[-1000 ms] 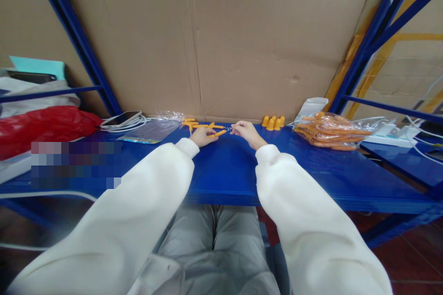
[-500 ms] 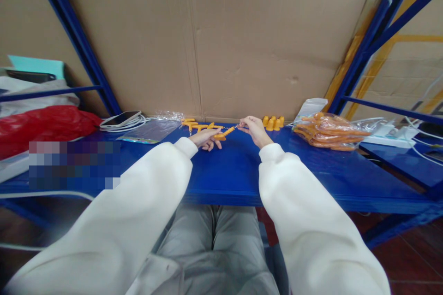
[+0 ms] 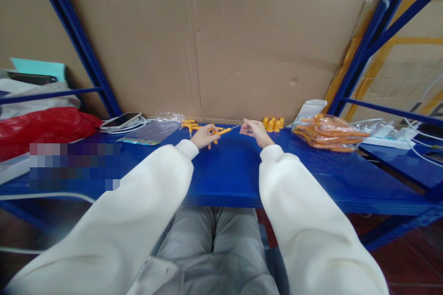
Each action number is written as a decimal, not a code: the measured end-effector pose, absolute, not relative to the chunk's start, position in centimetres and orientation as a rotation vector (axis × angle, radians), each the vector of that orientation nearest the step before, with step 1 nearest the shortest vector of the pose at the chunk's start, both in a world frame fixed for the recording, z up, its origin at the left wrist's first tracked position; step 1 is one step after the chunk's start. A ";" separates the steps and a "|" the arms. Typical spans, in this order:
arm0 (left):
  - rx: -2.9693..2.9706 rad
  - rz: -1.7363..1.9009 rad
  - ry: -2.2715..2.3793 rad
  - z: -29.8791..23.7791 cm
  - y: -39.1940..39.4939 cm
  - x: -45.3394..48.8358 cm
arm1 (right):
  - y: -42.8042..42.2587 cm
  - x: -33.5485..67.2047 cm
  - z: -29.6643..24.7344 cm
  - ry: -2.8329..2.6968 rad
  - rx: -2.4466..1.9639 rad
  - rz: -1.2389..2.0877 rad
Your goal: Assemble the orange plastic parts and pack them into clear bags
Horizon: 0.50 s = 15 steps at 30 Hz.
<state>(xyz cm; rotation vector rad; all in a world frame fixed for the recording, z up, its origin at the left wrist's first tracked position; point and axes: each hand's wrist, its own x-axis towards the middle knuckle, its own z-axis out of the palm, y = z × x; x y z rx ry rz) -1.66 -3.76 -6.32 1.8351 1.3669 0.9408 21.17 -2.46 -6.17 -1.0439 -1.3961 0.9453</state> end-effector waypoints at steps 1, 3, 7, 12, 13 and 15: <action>1.861 0.969 1.395 -6.4 -3.6 -1.7 | -2.0 21.8 -6.4 -1.398 -1.120 0.903; 1.918 1.010 1.455 -6.6 -3.4 -2.0 | -1.1 23.1 -7.0 -1.390 -1.320 0.696; 2.091 1.087 1.566 -6.6 -3.0 -2.7 | 0.2 25.6 -8.2 -1.433 -1.685 0.234; 2.207 1.141 1.627 -6.6 -2.6 -3.1 | 1.4 27.8 -9.6 -1.423 -1.836 0.138; 2.220 1.140 1.638 -6.6 -2.6 -3.1 | 1.7 28.2 -9.8 -1.424 -1.843 0.137; 2.237 1.130 1.656 -6.6 -2.5 -3.1 | 2.4 28.9 -10.1 -1.427 -1.840 0.140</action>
